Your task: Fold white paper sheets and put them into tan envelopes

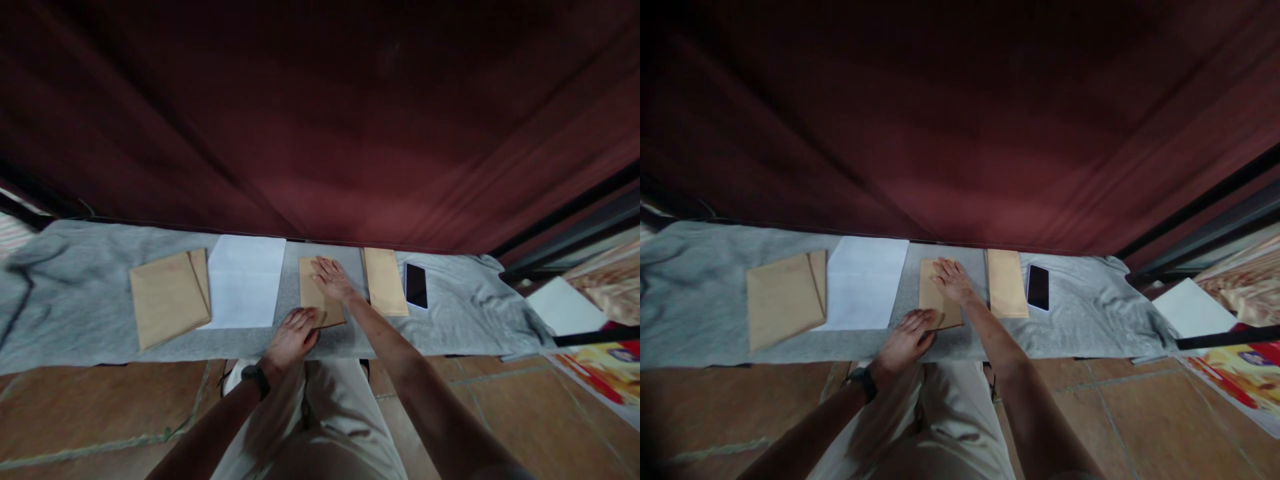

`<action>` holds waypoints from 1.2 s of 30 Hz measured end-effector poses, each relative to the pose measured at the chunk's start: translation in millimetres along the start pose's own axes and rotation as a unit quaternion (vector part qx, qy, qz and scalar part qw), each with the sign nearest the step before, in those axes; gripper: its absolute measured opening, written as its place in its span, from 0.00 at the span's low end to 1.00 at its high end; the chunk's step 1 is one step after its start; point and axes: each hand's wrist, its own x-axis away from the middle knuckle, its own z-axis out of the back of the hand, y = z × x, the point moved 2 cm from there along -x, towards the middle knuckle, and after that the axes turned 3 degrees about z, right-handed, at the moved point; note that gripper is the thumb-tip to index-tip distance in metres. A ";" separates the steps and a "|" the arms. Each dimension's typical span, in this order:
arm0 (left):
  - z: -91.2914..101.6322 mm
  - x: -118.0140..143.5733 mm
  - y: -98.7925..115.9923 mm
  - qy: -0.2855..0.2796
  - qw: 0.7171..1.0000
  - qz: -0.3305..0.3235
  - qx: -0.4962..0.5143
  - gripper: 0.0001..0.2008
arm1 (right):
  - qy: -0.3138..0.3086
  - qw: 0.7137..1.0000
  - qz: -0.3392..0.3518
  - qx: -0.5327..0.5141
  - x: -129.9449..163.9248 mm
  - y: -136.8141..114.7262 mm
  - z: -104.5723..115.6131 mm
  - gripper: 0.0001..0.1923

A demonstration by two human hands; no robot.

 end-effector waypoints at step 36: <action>-0.6 1.5 1.4 0.028 0.999 -0.011 0.036 0.09 | -0.109 0.986 0.115 -0.042 45.1 -58.9 7.3 0.24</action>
